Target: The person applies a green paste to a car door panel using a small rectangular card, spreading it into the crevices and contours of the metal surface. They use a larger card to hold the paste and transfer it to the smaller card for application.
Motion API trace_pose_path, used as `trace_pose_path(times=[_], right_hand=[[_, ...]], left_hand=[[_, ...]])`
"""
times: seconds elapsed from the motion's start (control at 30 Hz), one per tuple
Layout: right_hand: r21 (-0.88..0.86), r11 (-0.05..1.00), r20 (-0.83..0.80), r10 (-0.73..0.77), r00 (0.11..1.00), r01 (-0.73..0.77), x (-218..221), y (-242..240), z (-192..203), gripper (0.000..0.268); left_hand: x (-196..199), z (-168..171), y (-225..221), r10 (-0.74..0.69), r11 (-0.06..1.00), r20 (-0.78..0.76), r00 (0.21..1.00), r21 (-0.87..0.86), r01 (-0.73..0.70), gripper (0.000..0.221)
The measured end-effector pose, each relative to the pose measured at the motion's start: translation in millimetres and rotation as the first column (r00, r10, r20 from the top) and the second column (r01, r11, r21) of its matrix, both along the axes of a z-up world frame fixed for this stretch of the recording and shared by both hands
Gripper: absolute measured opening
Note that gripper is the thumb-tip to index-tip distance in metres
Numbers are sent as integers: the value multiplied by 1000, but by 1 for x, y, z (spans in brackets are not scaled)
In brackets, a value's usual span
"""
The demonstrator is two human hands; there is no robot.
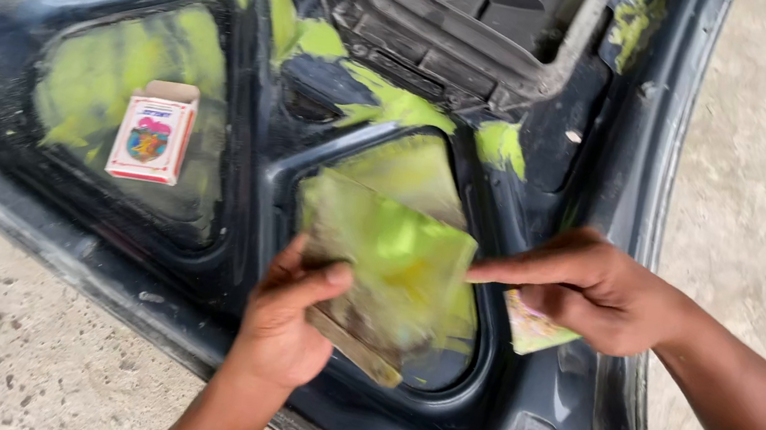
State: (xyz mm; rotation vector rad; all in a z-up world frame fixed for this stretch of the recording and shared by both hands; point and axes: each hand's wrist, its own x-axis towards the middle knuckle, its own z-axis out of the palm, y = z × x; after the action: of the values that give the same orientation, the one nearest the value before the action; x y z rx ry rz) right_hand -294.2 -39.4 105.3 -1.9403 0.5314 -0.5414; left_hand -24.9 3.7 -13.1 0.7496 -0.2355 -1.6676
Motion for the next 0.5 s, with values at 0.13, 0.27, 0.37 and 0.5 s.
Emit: trace_pose_path(times=[0.13,0.27,0.37,0.5], right_hand=[[29,974,-110,-219,970,223,-5,0,-17,47],[106,816,-144,-553,821,568,-1,-2,-15,33],[239,694,-77,-684,725,680,5,-3,-15,38],[310,591,148,-804,576,745,19,6,-18,35]], left_hand=[[10,1,-6,227,974,68,972,-13,-227,50],[9,-5,-2,255,964,145,956,-119,-239,54],[5,-6,2,281,959,183,942,-85,-270,41],[-3,12,5,140,982,261,955,-162,-100,49]])
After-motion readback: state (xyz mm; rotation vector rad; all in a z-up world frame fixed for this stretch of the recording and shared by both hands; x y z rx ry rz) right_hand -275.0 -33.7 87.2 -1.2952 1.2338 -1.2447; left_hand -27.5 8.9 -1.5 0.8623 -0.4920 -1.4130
